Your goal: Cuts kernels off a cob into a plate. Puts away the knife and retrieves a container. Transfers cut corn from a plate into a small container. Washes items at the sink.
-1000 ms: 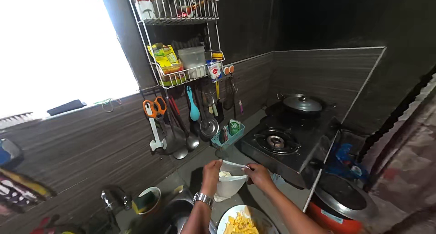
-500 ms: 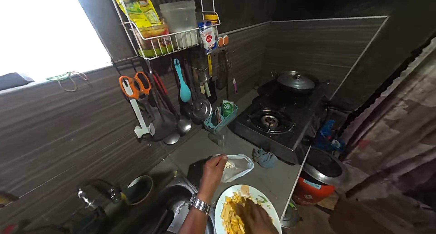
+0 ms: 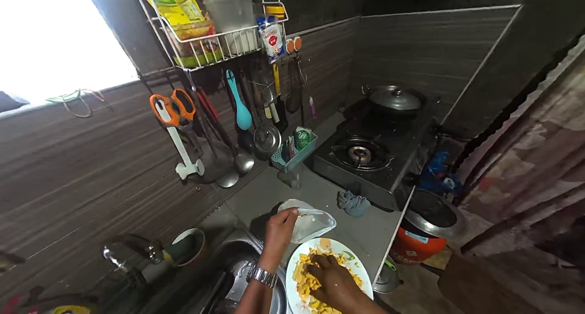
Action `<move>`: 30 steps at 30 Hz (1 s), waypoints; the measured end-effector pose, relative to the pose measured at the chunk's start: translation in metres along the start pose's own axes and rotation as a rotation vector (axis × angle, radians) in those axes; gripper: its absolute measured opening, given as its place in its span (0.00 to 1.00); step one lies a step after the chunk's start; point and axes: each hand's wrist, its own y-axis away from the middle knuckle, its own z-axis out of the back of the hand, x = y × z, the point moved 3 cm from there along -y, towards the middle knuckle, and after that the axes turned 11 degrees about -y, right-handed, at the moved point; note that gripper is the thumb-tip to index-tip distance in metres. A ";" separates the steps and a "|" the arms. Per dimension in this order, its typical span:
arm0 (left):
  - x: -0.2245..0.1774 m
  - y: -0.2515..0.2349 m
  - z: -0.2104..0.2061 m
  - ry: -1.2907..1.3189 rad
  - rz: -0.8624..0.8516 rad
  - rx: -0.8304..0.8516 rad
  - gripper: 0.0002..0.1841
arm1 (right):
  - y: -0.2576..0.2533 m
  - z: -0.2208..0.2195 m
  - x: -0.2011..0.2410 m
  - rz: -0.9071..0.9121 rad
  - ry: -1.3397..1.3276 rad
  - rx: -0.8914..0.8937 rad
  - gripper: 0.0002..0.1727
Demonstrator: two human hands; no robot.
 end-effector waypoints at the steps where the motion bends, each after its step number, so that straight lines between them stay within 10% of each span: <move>1: 0.000 0.000 0.000 -0.008 0.005 -0.006 0.14 | -0.003 0.005 -0.001 -0.001 -0.017 0.023 0.29; 19: 0.004 0.009 -0.033 0.000 0.028 -0.012 0.14 | 0.003 0.101 0.011 -0.246 -1.170 -0.075 0.09; 30: -0.021 -0.002 -0.027 0.347 0.149 -0.375 0.13 | -0.125 0.118 0.074 -0.328 -1.452 -0.372 0.09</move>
